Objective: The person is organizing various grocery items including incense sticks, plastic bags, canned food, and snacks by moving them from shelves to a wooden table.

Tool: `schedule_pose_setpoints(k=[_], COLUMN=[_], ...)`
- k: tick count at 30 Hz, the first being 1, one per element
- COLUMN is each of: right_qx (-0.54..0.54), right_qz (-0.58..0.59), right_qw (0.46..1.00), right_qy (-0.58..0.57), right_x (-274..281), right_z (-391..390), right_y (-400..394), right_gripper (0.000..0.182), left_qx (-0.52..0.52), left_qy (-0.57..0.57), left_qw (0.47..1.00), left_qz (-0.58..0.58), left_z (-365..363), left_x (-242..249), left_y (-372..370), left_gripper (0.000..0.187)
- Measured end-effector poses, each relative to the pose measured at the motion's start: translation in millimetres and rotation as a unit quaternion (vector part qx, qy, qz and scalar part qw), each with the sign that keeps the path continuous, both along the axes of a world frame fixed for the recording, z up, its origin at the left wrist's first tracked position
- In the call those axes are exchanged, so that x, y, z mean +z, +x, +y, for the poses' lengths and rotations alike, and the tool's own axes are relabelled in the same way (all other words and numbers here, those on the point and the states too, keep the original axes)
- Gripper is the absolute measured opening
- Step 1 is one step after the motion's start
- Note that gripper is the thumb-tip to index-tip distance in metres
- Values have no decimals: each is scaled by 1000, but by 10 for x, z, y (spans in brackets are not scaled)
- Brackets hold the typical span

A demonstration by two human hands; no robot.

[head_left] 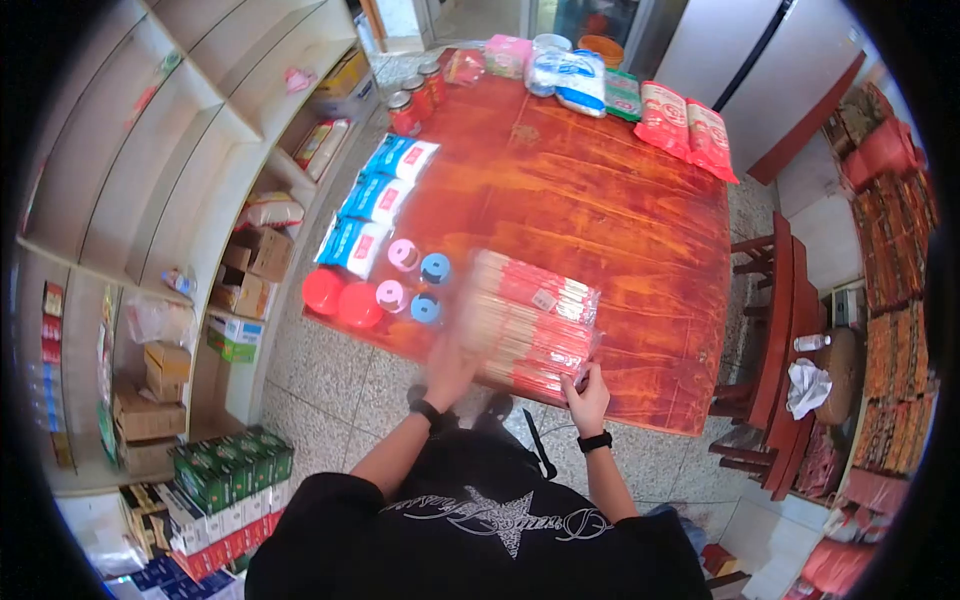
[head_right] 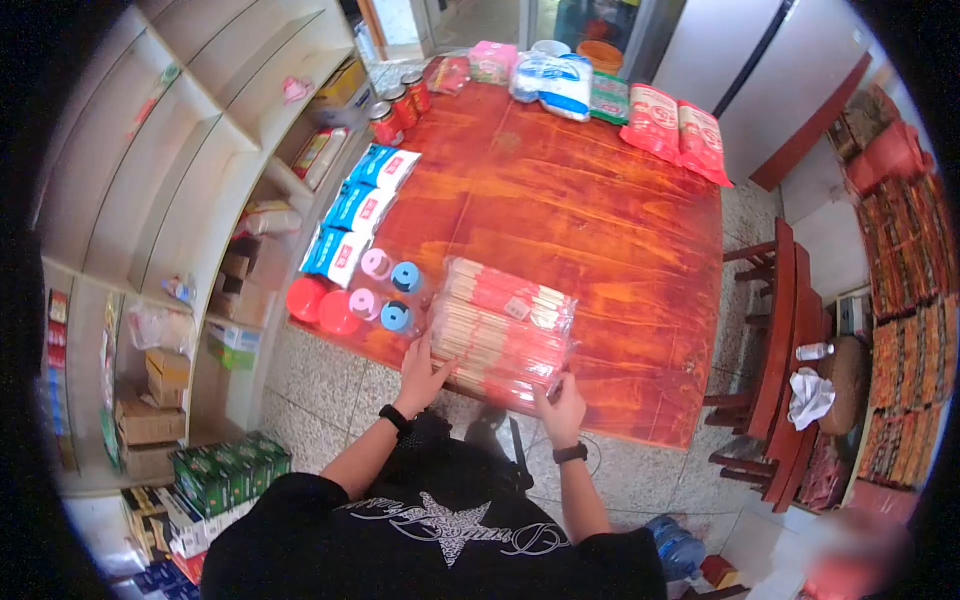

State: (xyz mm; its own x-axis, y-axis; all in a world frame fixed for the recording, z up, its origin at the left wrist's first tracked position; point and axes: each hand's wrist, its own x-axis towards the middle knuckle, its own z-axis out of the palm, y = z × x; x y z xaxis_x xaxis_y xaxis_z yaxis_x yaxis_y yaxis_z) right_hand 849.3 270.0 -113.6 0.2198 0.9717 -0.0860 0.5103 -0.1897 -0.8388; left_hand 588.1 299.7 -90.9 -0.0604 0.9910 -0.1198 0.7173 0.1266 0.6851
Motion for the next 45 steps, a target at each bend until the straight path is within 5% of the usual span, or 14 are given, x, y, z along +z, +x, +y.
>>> schedule_pose_setpoints(k=[4,8,11,15,18,22,24,26,28,29,31,35,42,45], right_qx=[-44,-67,-74,-126,-278,-188,-18,186,314,338,374,412,472,491], right_qz=[-138,-182,-207,-242,-267,-178,-131,-109,-75,-43,0,116,105,98], right_qw=[982,977,969,951,901,920,939,918,883,875,859,844,839,823], right_qy=[119,88,111,144,200,294,318,333,341,345,350,323,249,268], right_x=[-29,-21,-214,-225,8,403,508,853,1151,1208,1305,1338,1170,1148], right_z=[-91,-121,-103,-159,-236,-370,-467,-657,-744,-746,-747,-781,-564,-158], right_y=[-200,-242,-187,-243,-670,-1979,-2873,-3835,-4539,-4813,-5256,-5820,-6302,-6550], right_gripper=[34,34,34,44,51,48,46,43,38,37,35,35,23,19], left_qx=[-15,-11,-35,-98,-90,-33,70,215,288,304,406,550,604,586], left_qy=[15,92,143,139,126,95,38,15,-31,-30,163,212,226,246], left_qw=[1000,996,987,982,987,995,997,976,957,952,899,802,734,747], left_qz=[22,-8,-63,-84,-43,0,-19,31,-7,-1,-4,-92,-215,-197], left_z=[-73,-136,-319,-807,-1200,-1788,-2281,-2764,-3180,-3394,-3783,-4169,-3824,-3495], left_x=[1,17,-312,-49,-70,-1069,391,22,546,594,643,676,681,694], left_y=[14,-8,-111,-692,-1458,-2844,-3400,-4034,-4346,-4495,-4650,-4685,-4869,-5192], left_gripper=[77,60,68,67,66,59,58,57,55,55,49,49,53,53])
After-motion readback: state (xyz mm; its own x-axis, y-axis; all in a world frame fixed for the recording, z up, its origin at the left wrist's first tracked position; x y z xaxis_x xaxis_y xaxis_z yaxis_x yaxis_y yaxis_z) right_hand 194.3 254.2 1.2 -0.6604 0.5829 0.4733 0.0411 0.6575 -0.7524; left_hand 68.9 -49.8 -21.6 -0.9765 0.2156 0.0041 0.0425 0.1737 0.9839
